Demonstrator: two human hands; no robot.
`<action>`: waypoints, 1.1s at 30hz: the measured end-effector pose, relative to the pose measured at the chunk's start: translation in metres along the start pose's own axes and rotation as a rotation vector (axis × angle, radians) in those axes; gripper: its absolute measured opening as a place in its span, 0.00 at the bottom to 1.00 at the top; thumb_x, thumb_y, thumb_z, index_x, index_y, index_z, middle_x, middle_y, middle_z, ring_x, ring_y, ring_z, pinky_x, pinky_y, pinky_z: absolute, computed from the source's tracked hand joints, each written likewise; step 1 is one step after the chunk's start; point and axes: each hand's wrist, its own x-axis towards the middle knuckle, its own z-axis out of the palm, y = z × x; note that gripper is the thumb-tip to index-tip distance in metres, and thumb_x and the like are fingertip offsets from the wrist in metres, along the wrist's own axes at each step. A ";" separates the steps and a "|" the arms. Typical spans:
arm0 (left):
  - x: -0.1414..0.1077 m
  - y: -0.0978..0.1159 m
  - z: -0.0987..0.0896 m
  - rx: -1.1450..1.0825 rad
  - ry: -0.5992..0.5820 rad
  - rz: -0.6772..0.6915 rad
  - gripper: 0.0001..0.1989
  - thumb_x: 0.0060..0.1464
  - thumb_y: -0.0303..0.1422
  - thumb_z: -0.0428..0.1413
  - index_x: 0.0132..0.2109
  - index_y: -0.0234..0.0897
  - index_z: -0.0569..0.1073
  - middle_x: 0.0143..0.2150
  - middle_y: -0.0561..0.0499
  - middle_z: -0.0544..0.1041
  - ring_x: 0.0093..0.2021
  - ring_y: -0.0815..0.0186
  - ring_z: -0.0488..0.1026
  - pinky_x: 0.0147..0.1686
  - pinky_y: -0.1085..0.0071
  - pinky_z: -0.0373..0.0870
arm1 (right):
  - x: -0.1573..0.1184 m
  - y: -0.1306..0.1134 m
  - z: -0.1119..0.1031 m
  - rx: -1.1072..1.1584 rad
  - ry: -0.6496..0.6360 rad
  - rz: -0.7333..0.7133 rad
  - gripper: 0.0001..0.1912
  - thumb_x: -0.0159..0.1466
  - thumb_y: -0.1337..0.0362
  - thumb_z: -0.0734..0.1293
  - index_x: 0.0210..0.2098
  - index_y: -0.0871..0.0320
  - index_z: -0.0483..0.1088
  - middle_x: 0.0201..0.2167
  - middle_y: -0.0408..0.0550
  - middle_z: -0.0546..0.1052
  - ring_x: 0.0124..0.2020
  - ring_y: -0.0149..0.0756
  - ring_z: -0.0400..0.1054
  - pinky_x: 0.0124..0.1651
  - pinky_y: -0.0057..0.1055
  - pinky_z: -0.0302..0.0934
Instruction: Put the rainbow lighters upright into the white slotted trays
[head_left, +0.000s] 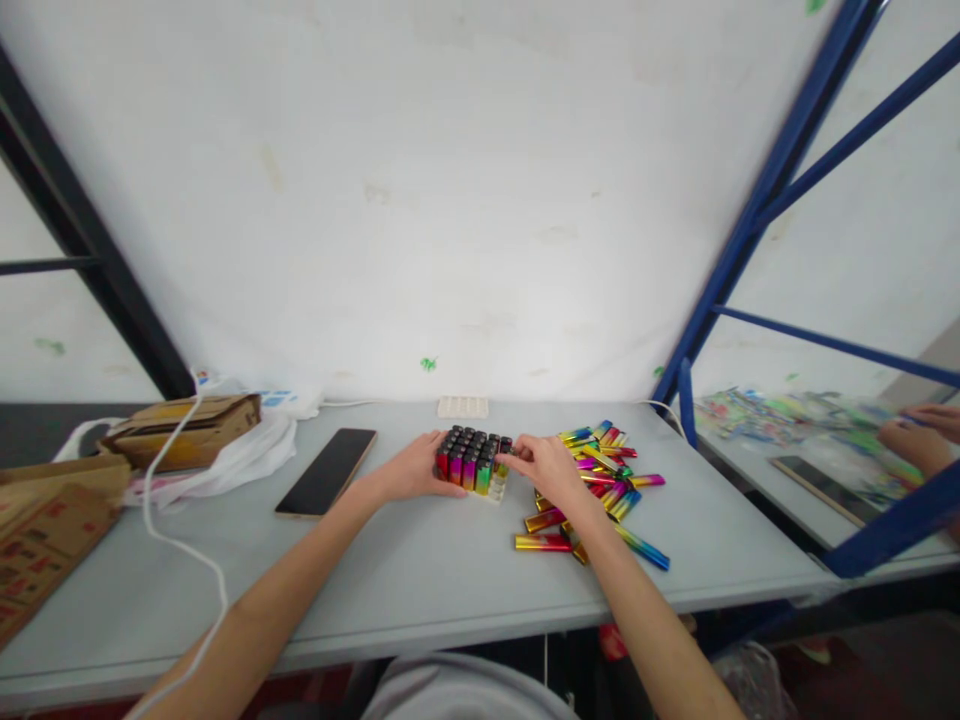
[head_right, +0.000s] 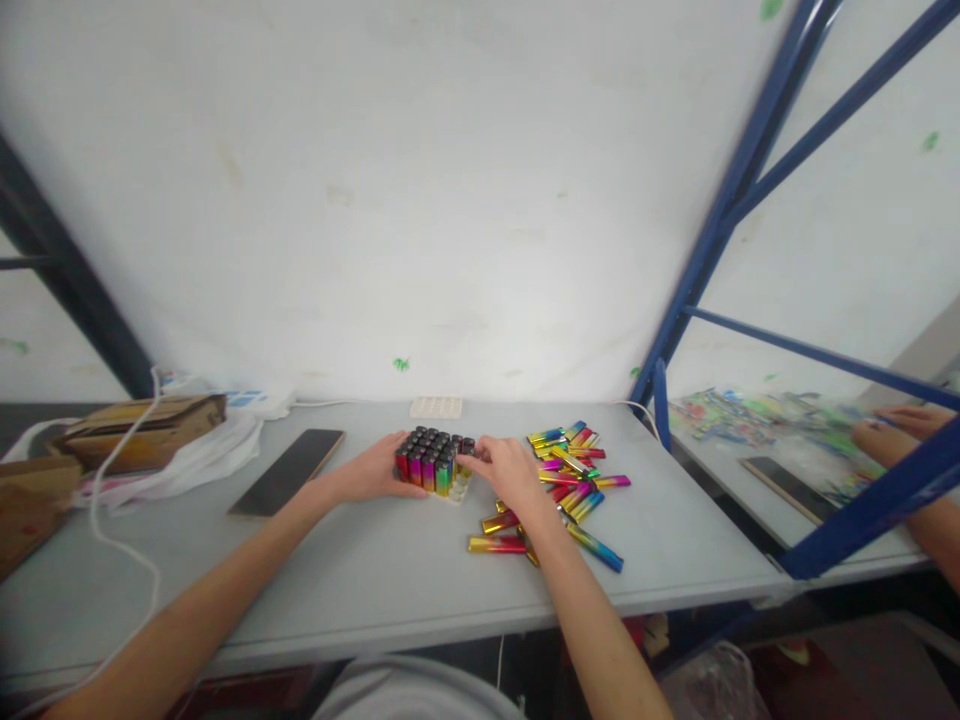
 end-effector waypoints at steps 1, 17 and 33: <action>0.000 0.000 0.000 -0.001 0.000 -0.001 0.39 0.44 0.52 0.74 0.59 0.40 0.75 0.58 0.41 0.79 0.59 0.43 0.75 0.62 0.51 0.70 | 0.000 -0.001 0.000 -0.040 0.005 0.021 0.20 0.68 0.47 0.73 0.30 0.55 0.76 0.25 0.44 0.79 0.29 0.37 0.71 0.34 0.31 0.55; 0.000 -0.013 0.006 -0.052 0.031 0.044 0.43 0.42 0.58 0.73 0.60 0.42 0.75 0.57 0.42 0.79 0.58 0.45 0.75 0.63 0.53 0.70 | -0.008 0.030 -0.069 -0.001 0.455 -0.287 0.07 0.67 0.70 0.65 0.38 0.54 0.75 0.56 0.56 0.73 0.57 0.48 0.70 0.66 0.48 0.62; 0.000 -0.009 0.004 -0.043 0.027 -0.002 0.44 0.41 0.58 0.73 0.61 0.42 0.75 0.58 0.41 0.79 0.59 0.44 0.74 0.63 0.51 0.70 | -0.021 0.132 -0.098 -0.240 -0.141 0.290 0.07 0.55 0.67 0.76 0.22 0.54 0.78 0.26 0.47 0.83 0.30 0.42 0.77 0.34 0.32 0.64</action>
